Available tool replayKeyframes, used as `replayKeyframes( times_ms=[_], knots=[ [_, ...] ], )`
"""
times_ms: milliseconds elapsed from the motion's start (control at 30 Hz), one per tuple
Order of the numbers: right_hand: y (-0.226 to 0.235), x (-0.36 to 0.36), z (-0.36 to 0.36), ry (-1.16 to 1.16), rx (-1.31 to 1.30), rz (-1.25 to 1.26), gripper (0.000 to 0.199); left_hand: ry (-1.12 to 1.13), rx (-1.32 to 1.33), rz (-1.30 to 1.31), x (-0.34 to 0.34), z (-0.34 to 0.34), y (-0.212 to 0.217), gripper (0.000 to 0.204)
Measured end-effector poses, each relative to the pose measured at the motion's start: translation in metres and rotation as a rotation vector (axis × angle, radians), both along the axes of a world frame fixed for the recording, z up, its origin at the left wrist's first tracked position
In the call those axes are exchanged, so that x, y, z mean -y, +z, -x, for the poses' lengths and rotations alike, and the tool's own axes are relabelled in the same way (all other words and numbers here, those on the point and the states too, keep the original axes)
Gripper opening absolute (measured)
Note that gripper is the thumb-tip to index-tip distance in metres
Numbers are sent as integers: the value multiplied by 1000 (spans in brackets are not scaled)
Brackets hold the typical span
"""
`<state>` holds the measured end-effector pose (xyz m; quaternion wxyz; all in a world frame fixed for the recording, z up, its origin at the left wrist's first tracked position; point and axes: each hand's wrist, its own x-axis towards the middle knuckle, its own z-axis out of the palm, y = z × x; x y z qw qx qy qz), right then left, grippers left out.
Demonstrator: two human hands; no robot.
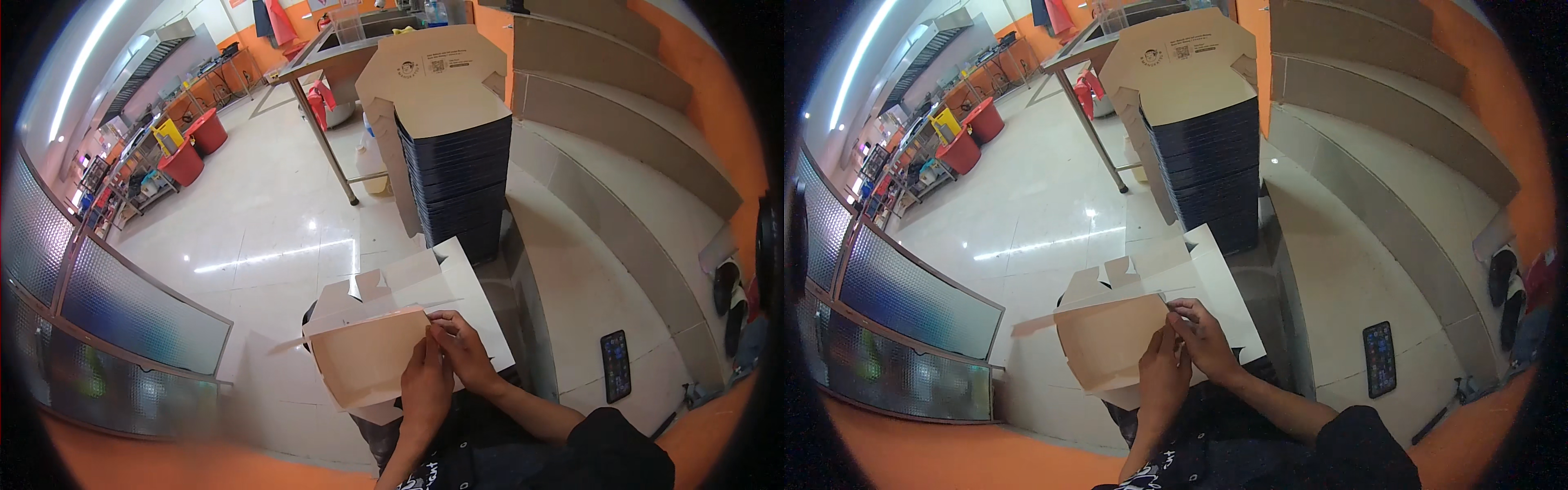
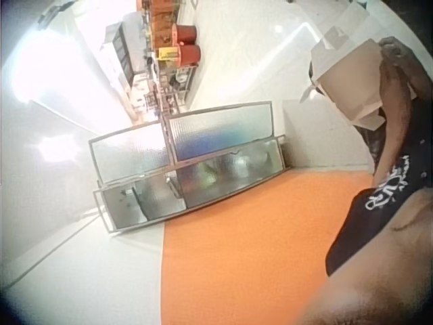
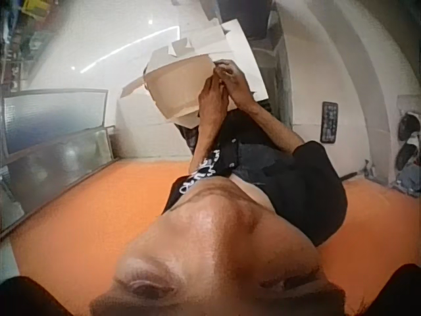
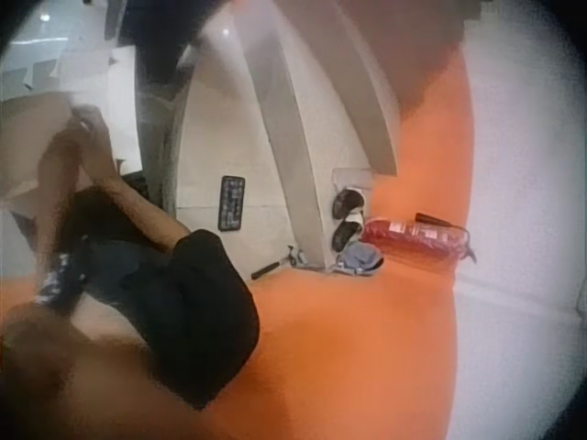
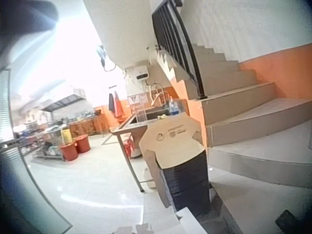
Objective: The person assembles cardboard food boxes by hand, folding and tucking the flaps into place, and then adds the finished boxes to a stack.
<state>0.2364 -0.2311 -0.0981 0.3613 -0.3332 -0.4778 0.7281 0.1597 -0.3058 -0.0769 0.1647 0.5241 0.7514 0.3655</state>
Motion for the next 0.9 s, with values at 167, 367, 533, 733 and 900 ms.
replayKeyframes(
  times_ms=[167,367,533,733,900],
  knots=[
    [-11,-18,-16,-157,85,-173,46,41,-223,-306,35,15,37,41],
    [5,-17,-23,-174,63,-346,42,461,333,-552,44,58,13,60],
    [10,-1,-13,-286,179,-734,31,364,542,-438,25,52,4,69],
    [22,-9,-21,-318,303,-828,26,355,547,-364,13,48,11,64],
    [71,-77,-37,-426,454,-971,23,14,241,-359,-25,62,77,62]
  ],
)
